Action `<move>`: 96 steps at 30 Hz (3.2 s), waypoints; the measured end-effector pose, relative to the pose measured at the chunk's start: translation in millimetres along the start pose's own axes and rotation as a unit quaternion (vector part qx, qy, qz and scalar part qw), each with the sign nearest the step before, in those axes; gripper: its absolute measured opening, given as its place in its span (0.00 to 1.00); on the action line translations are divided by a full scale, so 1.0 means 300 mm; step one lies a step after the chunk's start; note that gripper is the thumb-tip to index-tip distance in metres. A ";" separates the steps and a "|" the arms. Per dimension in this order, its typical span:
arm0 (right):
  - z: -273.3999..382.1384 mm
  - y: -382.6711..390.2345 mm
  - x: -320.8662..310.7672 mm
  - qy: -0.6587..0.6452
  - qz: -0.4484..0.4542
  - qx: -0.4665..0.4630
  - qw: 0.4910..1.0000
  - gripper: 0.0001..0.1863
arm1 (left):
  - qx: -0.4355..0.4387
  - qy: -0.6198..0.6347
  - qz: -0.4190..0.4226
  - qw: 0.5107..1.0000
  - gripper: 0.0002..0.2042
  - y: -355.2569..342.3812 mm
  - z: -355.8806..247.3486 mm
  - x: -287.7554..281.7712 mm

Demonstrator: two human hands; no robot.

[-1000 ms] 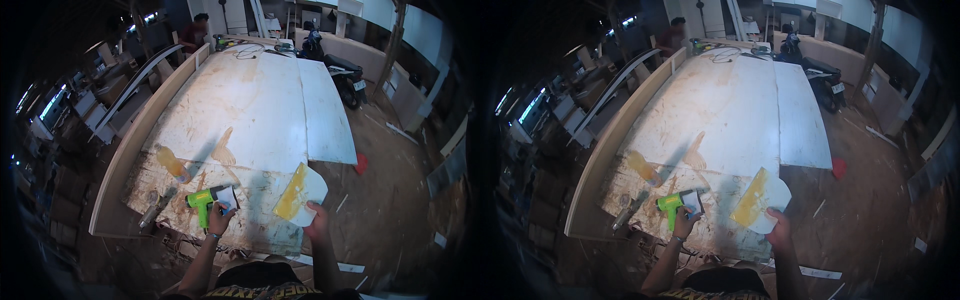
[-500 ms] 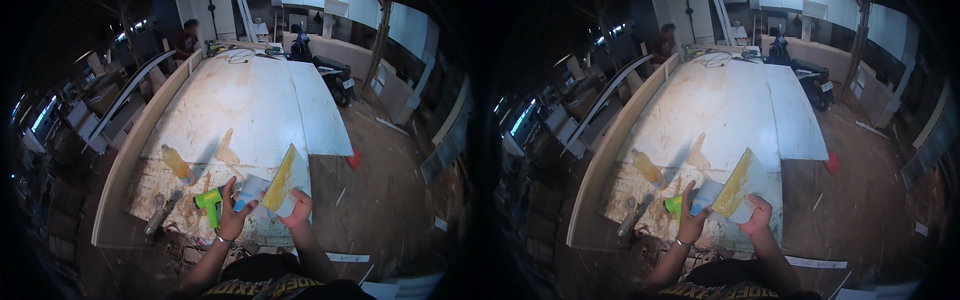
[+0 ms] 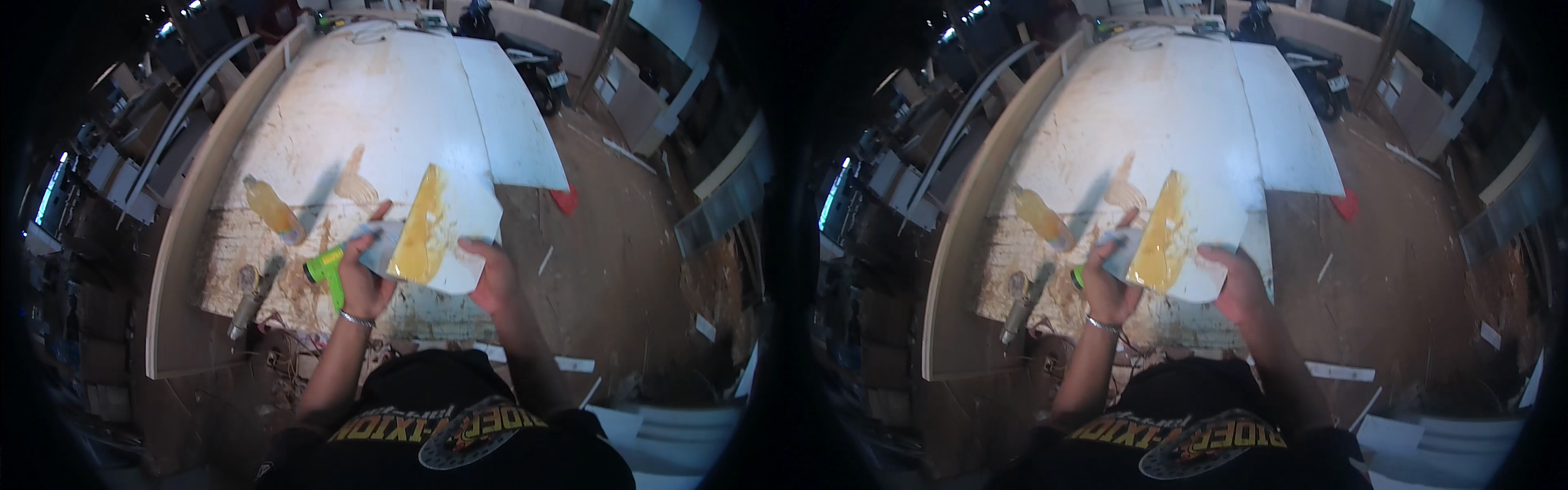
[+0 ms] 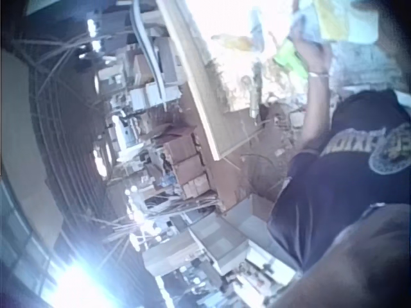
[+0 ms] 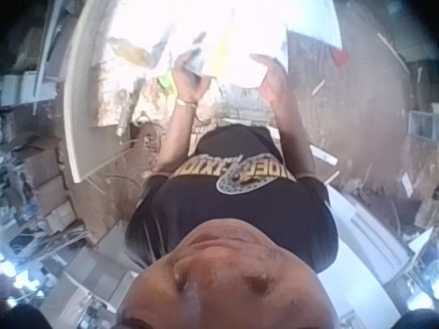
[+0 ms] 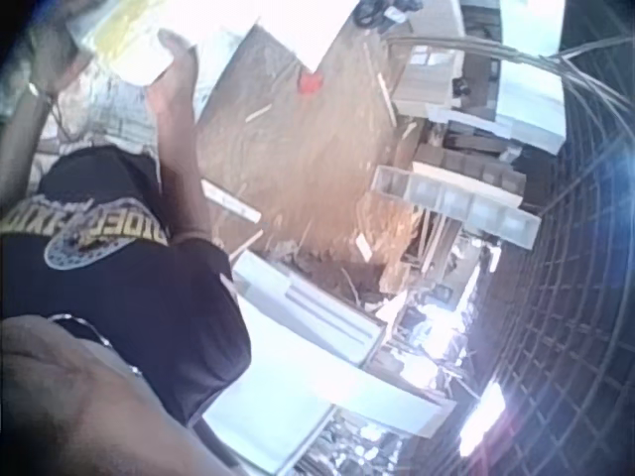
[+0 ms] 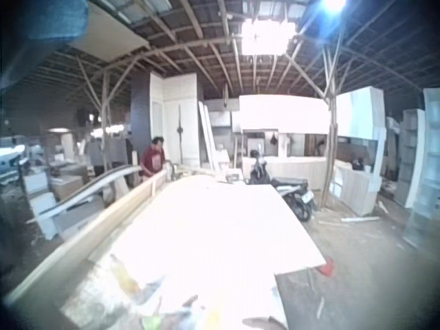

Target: The person applies a liquid substance from a bottle onto a white plastic applicator and rubs it onto a wooden surface, then uses a heat gun to dry the area before sanding a small piece of wood with sandpaper.

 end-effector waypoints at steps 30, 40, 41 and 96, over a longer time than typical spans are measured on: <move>0.213 0.307 0.485 0.810 0.284 -0.469 0.208 0.17 | -0.196 -0.159 -0.006 0.968 0.28 0.065 -0.002 0.056; 0.162 0.299 0.492 0.814 0.318 -0.467 0.134 0.14 | -0.155 -0.454 -0.125 0.868 0.29 0.041 -0.040 -0.086; 0.166 0.297 0.493 0.810 0.317 -0.473 0.139 0.13 | -0.150 -0.461 -0.127 0.865 0.30 0.043 -0.048 -0.098; 0.404 0.143 0.243 0.634 0.176 -0.255 0.709 0.23 | -0.010 -0.185 -0.141 0.972 0.22 -0.060 -0.268 -0.032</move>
Point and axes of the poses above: each hand's wrist, its own y-axis away from the middle knuckle, its own x-axis out of the palm, z = x × y, the point moved 10 cm from there along -y, towards the middle knuckle, and after that the axes turned 14 degrees about y, right-handed, at the moved point
